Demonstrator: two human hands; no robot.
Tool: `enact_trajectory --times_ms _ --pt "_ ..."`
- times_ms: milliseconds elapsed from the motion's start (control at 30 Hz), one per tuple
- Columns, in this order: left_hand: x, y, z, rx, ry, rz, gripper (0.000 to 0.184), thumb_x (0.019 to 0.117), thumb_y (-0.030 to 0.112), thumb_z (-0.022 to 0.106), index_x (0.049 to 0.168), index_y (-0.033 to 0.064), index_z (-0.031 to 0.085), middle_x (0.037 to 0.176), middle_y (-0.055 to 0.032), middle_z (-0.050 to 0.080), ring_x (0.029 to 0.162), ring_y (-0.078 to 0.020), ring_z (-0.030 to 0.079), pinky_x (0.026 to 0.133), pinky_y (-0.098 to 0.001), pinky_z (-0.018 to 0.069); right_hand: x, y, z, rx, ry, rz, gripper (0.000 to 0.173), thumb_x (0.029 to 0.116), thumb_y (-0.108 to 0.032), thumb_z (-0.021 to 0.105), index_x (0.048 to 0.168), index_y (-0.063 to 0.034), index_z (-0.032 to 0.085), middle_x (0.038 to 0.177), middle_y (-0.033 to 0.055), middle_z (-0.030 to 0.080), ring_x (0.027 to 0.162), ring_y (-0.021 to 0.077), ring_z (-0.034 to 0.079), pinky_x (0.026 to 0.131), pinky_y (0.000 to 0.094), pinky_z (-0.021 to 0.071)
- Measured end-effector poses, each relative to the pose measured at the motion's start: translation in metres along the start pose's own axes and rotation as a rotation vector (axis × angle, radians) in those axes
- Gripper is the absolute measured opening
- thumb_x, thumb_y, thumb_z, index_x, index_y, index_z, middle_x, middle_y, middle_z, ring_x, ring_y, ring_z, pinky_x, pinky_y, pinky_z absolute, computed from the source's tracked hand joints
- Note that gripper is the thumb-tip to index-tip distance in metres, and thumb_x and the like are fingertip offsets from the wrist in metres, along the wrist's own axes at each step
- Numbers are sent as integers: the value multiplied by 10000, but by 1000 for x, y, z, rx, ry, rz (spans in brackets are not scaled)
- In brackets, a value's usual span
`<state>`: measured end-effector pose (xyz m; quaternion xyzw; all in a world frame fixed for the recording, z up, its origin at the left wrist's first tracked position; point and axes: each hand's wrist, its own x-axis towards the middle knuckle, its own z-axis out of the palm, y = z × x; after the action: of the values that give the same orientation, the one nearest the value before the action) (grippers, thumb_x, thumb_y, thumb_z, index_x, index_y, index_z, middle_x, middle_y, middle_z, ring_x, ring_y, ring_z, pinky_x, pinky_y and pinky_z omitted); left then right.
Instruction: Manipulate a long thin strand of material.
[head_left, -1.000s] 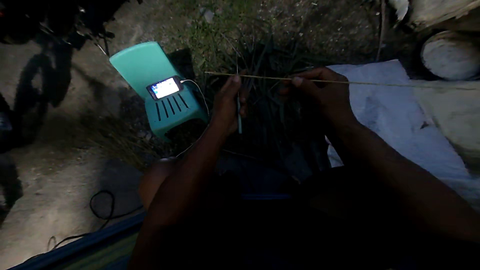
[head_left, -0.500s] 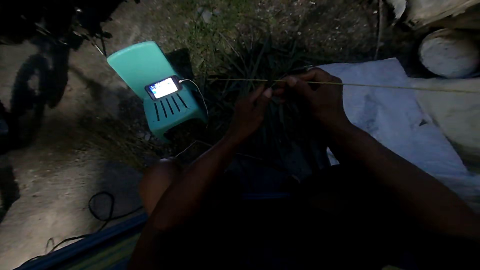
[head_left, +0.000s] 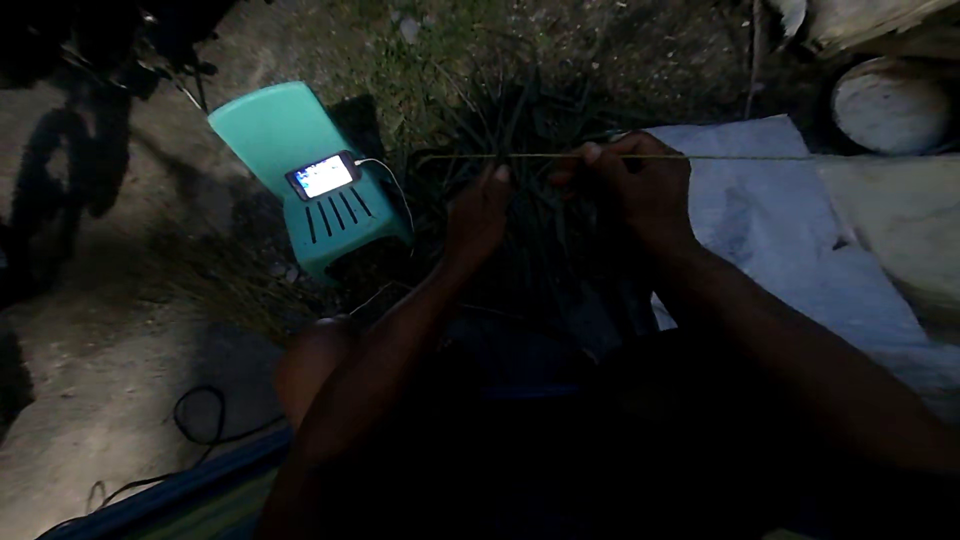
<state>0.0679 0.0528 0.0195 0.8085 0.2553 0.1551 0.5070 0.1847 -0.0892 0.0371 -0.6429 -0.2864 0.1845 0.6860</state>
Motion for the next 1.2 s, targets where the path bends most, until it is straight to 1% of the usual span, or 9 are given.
enact_trajectory --times_ms 100,233,400,500,633,800,967,1100,1200 --pt "-8 4 7 34 -12 149 415 1118 247 385 1371 -30 563 909 -156 654 716 -189 596 669 -359 519 0 -1 5 24 10 16 80 1042 -127 569 992 -67 590 920 8 763 768 136 751 732 319 649" --pt "-6 0 9 -28 -41 127 456 1119 262 403 1461 -18 514 871 -122 638 645 -132 542 602 -293 489 -1 -3 8 -17 -12 74 124 1063 -154 533 992 -62 574 943 20 764 798 139 757 759 322 649" --pt "-8 2 11 91 -2 221 409 1110 224 426 1374 -46 583 966 -211 709 820 -260 690 765 -420 563 -2 -5 10 -40 16 88 129 1062 -160 538 998 -51 565 939 28 757 790 138 757 764 319 651" --pt "-3 -1 3 72 -4 97 450 1120 248 384 1437 -31 537 1076 -225 697 894 -266 675 817 -430 548 0 -4 4 -6 20 57 118 1061 -158 536 1006 -61 574 947 24 764 811 155 760 787 345 652" --pt "3 -8 -4 45 33 51 450 1123 278 378 1421 -13 547 950 -163 664 776 -198 615 722 -369 522 4 -9 -1 15 47 54 96 1062 -134 523 980 -96 554 926 -4 765 787 142 761 768 326 654" --pt "10 -11 -17 -41 51 -101 479 1125 321 370 1448 9 535 1178 -210 664 965 -237 644 859 -418 532 7 -15 -8 68 50 79 83 1072 -115 489 1004 -92 532 923 -6 754 788 141 756 778 324 650" --pt "11 -8 -17 -172 -1 -128 447 1124 344 372 1457 103 547 813 -55 580 586 -113 516 527 -281 473 9 -13 -14 95 22 42 61 1057 -108 510 1000 -105 529 934 -7 757 788 146 758 783 329 652" --pt "26 -26 -20 -268 90 -242 438 1119 394 377 1300 76 618 719 -17 513 524 -103 475 472 -264 443 10 -10 -22 112 -7 14 75 1056 -106 515 986 -108 543 942 2 757 808 164 760 803 344 652" --pt "22 -24 -16 -263 30 -224 431 1118 384 374 1327 85 603 752 -21 526 529 -97 482 471 -256 452 12 -9 -28 96 -23 5 77 1060 -126 516 991 -120 548 939 -6 762 807 161 763 799 339 654"
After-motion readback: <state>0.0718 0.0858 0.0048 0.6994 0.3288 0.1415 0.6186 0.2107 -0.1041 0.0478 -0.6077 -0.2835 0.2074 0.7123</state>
